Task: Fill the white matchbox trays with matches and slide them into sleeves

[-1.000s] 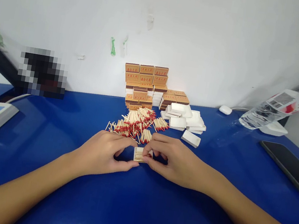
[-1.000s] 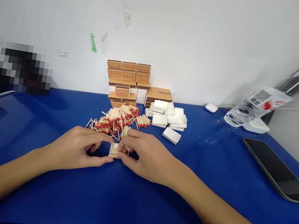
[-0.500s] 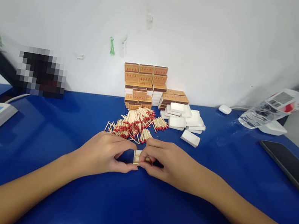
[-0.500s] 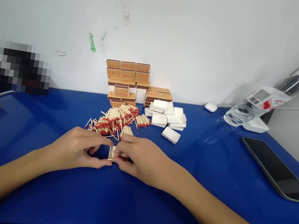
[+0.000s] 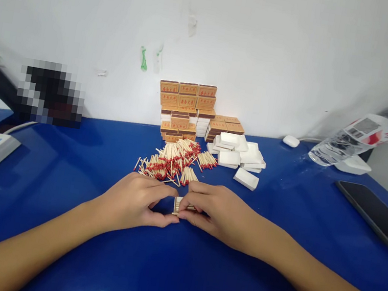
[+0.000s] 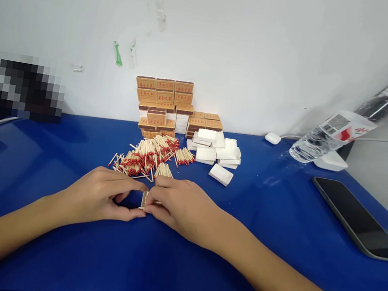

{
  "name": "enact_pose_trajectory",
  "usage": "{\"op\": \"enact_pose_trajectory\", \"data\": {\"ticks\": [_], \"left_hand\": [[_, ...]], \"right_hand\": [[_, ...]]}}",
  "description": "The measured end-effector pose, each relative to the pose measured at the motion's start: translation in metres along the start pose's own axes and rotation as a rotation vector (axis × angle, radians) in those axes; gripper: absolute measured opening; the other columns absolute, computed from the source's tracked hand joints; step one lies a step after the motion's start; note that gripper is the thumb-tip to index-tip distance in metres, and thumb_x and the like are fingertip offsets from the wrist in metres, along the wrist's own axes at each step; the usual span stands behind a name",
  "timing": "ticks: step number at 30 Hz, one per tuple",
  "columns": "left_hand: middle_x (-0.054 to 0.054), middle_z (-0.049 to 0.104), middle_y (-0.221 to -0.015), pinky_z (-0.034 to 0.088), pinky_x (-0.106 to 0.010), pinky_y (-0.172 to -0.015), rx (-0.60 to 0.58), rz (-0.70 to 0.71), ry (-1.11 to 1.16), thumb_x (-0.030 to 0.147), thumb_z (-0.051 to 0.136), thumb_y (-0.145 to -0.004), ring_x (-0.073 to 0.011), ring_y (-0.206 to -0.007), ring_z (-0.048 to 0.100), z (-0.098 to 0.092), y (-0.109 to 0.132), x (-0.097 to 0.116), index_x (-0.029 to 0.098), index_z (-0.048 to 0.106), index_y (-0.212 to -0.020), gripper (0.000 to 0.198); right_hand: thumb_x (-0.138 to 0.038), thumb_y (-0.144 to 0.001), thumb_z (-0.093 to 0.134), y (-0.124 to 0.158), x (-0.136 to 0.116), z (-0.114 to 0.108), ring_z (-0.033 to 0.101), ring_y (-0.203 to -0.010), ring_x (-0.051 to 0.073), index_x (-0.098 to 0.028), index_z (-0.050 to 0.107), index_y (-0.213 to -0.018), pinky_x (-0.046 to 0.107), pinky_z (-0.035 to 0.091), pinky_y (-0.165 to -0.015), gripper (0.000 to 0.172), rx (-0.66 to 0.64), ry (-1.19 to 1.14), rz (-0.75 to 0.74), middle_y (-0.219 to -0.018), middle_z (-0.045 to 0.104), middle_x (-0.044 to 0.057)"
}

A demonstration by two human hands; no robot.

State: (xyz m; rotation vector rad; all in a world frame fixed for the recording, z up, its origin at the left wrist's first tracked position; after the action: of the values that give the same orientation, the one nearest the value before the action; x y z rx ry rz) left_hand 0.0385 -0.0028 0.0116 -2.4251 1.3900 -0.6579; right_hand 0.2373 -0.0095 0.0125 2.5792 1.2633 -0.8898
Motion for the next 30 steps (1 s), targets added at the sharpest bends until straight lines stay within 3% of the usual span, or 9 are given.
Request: {"op": "enact_pose_trajectory", "data": {"ticks": [5,12,19,30], "left_hand": [[0.007,0.060,-0.061,0.038,-0.022,-0.050,0.001,-0.003,0.007,0.041,0.074,-0.092,-0.0071,-0.049,0.053,0.000,0.001,0.000,0.015,0.074,-0.098,0.026],[0.007,0.063,-0.064,0.039,-0.022,-0.051,-0.002,-0.010,-0.007,0.039,0.075,-0.090,-0.0076,-0.050,0.055,0.000,0.002,0.000,0.017,0.073,-0.101,0.024],[0.006,0.064,-0.065,0.040,-0.022,-0.051,0.055,0.002,-0.044,0.039,0.075,-0.090,-0.0076,-0.051,0.057,-0.001,0.003,0.000,0.017,0.071,-0.103,0.026],[0.007,0.064,-0.065,0.041,-0.022,-0.052,0.037,-0.027,-0.047,0.042,0.073,-0.091,-0.0076,-0.051,0.057,-0.003,0.003,-0.001,0.018,0.071,-0.104,0.027]], "right_hand": [[-0.018,-0.098,0.064,-0.001,-0.001,0.003,0.059,-0.071,0.010,-0.017,0.071,-0.095,0.023,0.044,-0.065,0.008,0.034,-0.017,-0.021,-0.091,0.062,0.001],[-0.022,-0.098,0.064,0.003,0.002,-0.013,0.052,-0.067,0.009,-0.017,0.068,-0.092,0.023,0.040,-0.062,0.009,0.221,0.012,-0.018,-0.085,0.058,-0.001],[-0.021,-0.100,0.062,0.005,0.001,-0.013,0.056,-0.069,0.010,-0.017,0.073,-0.097,0.024,0.040,-0.062,0.012,0.129,0.107,-0.040,-0.090,0.063,0.001],[-0.022,-0.100,0.058,0.004,-0.003,-0.013,0.059,-0.073,0.013,-0.018,0.073,-0.101,0.027,0.041,-0.064,0.016,0.053,0.155,0.042,-0.093,0.066,0.004]]}}
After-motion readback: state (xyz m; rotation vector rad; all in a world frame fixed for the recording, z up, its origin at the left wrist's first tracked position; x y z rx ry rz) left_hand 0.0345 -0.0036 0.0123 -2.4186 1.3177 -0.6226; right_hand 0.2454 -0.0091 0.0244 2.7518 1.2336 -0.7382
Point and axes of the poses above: each hand's wrist, its own y-axis away from the middle knuckle, its own z-axis out of the palm, x = y × z, the point moved 3 cm from there along -y, towards the middle knuckle
